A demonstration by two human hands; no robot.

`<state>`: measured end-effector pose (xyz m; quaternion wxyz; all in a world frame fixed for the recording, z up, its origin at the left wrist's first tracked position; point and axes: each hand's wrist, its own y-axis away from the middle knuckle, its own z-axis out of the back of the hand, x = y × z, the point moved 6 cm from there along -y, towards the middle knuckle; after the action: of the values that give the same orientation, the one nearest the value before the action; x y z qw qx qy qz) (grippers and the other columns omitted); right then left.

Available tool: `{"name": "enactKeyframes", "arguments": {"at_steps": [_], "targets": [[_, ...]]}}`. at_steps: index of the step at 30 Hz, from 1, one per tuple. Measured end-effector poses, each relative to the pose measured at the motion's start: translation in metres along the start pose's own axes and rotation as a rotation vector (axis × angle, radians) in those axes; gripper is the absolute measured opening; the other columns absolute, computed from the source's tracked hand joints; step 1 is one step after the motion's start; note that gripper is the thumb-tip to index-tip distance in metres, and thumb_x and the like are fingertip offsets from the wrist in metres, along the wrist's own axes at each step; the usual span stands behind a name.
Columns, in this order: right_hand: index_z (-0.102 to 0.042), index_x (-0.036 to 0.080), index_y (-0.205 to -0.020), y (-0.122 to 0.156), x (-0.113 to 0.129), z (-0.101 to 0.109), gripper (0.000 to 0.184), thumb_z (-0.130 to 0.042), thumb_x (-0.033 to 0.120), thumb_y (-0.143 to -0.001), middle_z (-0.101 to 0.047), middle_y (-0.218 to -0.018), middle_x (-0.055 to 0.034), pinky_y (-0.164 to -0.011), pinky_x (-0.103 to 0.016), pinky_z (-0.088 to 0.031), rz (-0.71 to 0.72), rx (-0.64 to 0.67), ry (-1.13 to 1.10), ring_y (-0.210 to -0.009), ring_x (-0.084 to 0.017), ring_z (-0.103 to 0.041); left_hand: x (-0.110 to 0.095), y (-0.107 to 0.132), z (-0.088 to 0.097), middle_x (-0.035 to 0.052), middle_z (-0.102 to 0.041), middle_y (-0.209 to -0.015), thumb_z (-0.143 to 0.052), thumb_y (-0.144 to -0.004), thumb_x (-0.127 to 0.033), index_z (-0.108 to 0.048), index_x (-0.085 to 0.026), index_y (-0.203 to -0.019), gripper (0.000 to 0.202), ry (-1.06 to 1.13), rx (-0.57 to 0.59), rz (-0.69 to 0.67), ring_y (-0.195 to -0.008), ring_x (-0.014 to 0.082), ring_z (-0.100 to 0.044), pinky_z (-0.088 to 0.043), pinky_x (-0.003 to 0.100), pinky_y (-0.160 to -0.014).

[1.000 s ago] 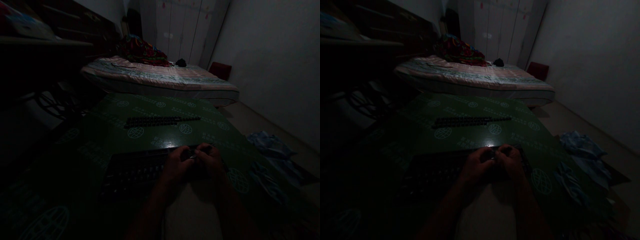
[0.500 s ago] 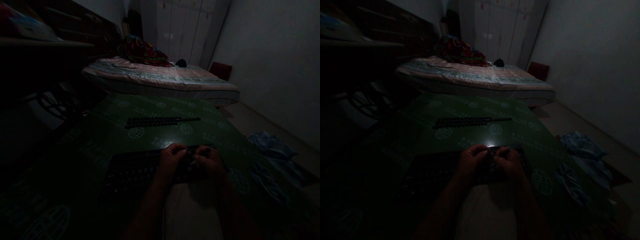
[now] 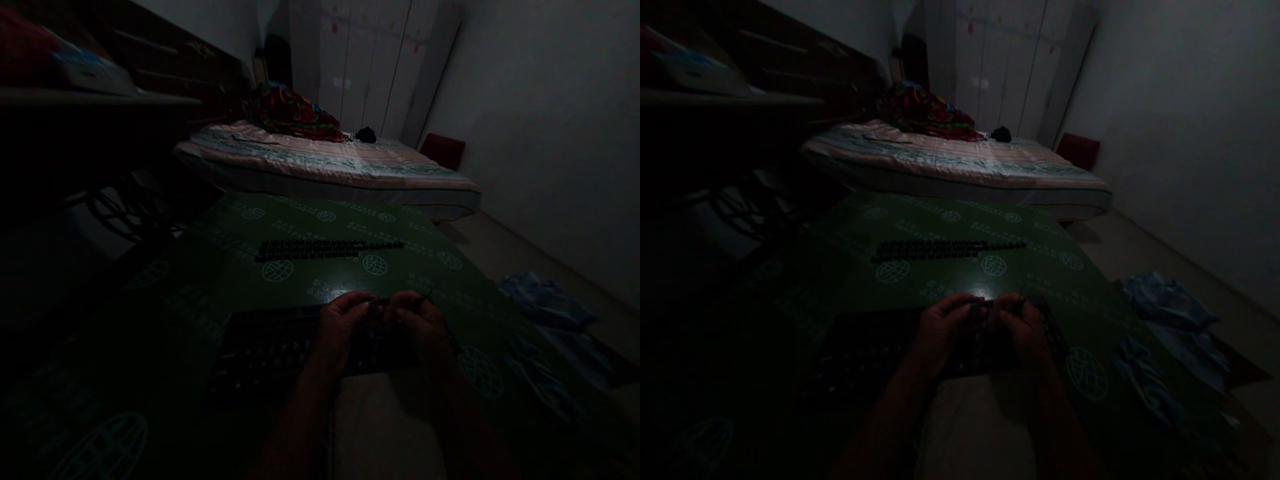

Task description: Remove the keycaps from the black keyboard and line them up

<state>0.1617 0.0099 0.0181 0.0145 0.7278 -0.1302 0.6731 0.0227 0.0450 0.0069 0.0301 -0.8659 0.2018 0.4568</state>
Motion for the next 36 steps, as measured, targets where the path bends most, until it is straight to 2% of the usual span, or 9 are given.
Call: {"name": "enactKeyframes", "arguments": {"at_steps": [3,6,10,15,21,24,28,32,36], "targets": [[-0.058,0.016,-0.078,0.002,-0.006,0.001,0.011,-0.058,0.022,-0.068,-0.056,-0.056,0.0029,-0.048,-0.022,-0.041,-0.050,-0.066,0.004,-0.049,-0.011,-0.050,0.001,0.000,0.000,0.0062,-0.070,-0.086,-0.070,-0.065,-0.021,-0.066,-0.013,-0.084,0.021,0.019,-0.002,0.012,-0.074,0.0168,-0.066,-0.052,0.027,-0.070],[-0.062,0.016,-0.084,0.002,-0.004,-0.002,0.022,-0.065,0.026,-0.064,-0.065,-0.072,-0.0019,-0.055,-0.025,-0.047,-0.048,-0.055,0.104,-0.062,-0.015,-0.059,0.000,0.001,0.003,0.0057,-0.070,-0.084,-0.072,-0.062,-0.021,-0.066,-0.013,-0.083,0.023,0.028,-0.026,0.017,-0.072,0.0160,-0.065,-0.052,0.026,-0.067],[-0.063,0.019,-0.100,0.002,0.002,-0.018,0.039,-0.069,0.027,-0.062,-0.068,-0.093,-0.0038,-0.072,-0.033,-0.051,-0.043,0.123,0.282,-0.083,-0.022,-0.063,0.000,0.000,0.009,0.0047,-0.070,-0.083,-0.073,-0.060,-0.021,-0.067,-0.014,-0.086,0.028,-0.023,-0.040,-0.007,-0.073,0.0158,-0.064,-0.050,0.024,-0.066],[-0.064,0.021,-0.103,-0.001,0.018,-0.026,0.037,-0.066,0.025,-0.066,-0.068,-0.099,-0.0033,-0.080,-0.033,-0.049,0.011,0.218,0.470,-0.091,-0.022,-0.062,0.005,-0.003,0.015,0.0080,-0.069,-0.093,-0.076,-0.057,-0.021,-0.063,-0.014,-0.098,0.043,-0.026,-0.042,0.015,-0.081,0.0192,-0.065,-0.049,0.028,-0.072],[-0.064,0.020,-0.101,-0.010,0.040,-0.041,0.031,-0.064,0.026,-0.070,-0.068,-0.093,-0.0022,-0.073,-0.027,-0.048,0.000,0.453,0.562,-0.082,-0.018,-0.063,0.005,-0.001,0.010,0.0103,-0.068,-0.092,-0.077,-0.055,-0.025,-0.059,-0.013,-0.100,0.050,0.077,-0.026,0.054,-0.083,0.0220,-0.064,-0.050,0.030,-0.073],[-0.064,0.020,-0.099,-0.034,0.037,-0.033,0.032,-0.065,0.027,-0.068,-0.068,-0.079,0.0002,-0.062,-0.023,-0.048,0.018,0.452,0.668,-0.068,-0.015,-0.062,0.004,-0.002,0.013,0.0140,-0.065,-0.101,-0.079,-0.052,-0.031,-0.057,-0.012,-0.102,0.057,0.084,-0.108,0.025,-0.089,0.0252,-0.063,-0.051,0.031,-0.071],[-0.065,0.015,-0.098,-0.096,0.016,-0.009,0.038,-0.068,0.026,-0.063,-0.067,-0.076,-0.0023,-0.060,-0.025,-0.046,0.100,0.251,0.856,-0.066,-0.016,-0.060,0.004,0.002,0.020,0.0175,-0.064,-0.102,-0.077,-0.052,-0.037,-0.055,-0.011,-0.105,0.063,-0.032,-0.247,-0.064,-0.083,0.0250,-0.064,-0.051,0.029,-0.061],[-0.067,0.016,-0.094,-0.149,-0.015,-0.007,0.031,-0.064,0.019,-0.063,-0.069,-0.089,-0.0043,-0.075,-0.030,-0.046,0.142,0.301,0.901,-0.081,-0.020,-0.062,0.014,0.009,0.013,0.0129,-0.067,-0.087,-0.073,-0.057,-0.037,-0.057,-0.010,-0.100,0.052,-0.129,-0.206,-0.029,-0.070,0.0210,-0.065,-0.049,0.028,-0.059],[-0.069,0.018,-0.091,-0.177,-0.037,-0.008,0.032,-0.065,0.016,-0.060,-0.069,-0.093,-0.0054,-0.078,-0.033,-0.044,0.113,0.287,0.938,-0.087,-0.024,-0.061,0.024,0.016,0.005,0.0099,-0.067,-0.083,-0.071,-0.059,-0.033,-0.062,-0.011,-0.092,0.040,-0.217,-0.151,0.042,-0.074,0.0211,-0.064,-0.049,0.030,-0.068]]}}
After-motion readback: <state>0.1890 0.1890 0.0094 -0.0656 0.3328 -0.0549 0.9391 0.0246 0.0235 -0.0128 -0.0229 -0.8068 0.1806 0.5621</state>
